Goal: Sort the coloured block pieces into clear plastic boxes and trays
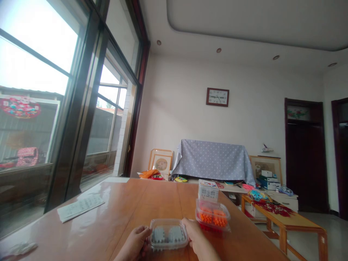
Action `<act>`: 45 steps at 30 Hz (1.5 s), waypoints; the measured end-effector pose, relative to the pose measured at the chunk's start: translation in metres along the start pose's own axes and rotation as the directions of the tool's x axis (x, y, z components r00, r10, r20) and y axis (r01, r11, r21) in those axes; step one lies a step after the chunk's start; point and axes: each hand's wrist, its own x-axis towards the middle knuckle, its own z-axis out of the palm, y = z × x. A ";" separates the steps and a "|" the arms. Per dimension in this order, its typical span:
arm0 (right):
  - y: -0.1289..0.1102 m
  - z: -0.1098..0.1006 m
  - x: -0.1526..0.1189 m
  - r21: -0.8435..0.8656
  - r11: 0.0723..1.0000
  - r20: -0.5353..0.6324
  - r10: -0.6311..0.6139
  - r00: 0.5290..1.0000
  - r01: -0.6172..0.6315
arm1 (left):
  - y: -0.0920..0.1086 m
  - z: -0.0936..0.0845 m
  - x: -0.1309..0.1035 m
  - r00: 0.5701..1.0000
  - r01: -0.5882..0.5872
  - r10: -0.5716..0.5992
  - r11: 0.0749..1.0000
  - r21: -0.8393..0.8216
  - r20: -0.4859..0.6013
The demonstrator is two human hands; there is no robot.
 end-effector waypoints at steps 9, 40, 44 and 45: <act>0.006 -0.001 -0.003 -0.009 0.999 -0.052 -0.050 0.997 0.050 | -0.005 -0.002 0.003 0.999 -0.042 0.042 0.999 -0.003 0.030; -0.063 -0.118 -0.043 0.431 0.895 -0.120 -0.068 0.990 0.114 | 0.031 0.002 -0.025 0.997 -0.040 0.042 0.998 -0.040 0.057; -0.076 -0.150 -0.020 0.368 0.917 -0.262 -0.059 0.963 0.156 | 0.031 0.002 -0.023 0.998 -0.034 0.035 0.999 -0.023 0.057; -0.077 -0.156 -0.015 0.353 0.922 -0.288 -0.056 0.956 0.160 | 0.031 0.002 -0.023 0.998 -0.036 0.037 0.999 -0.022 0.058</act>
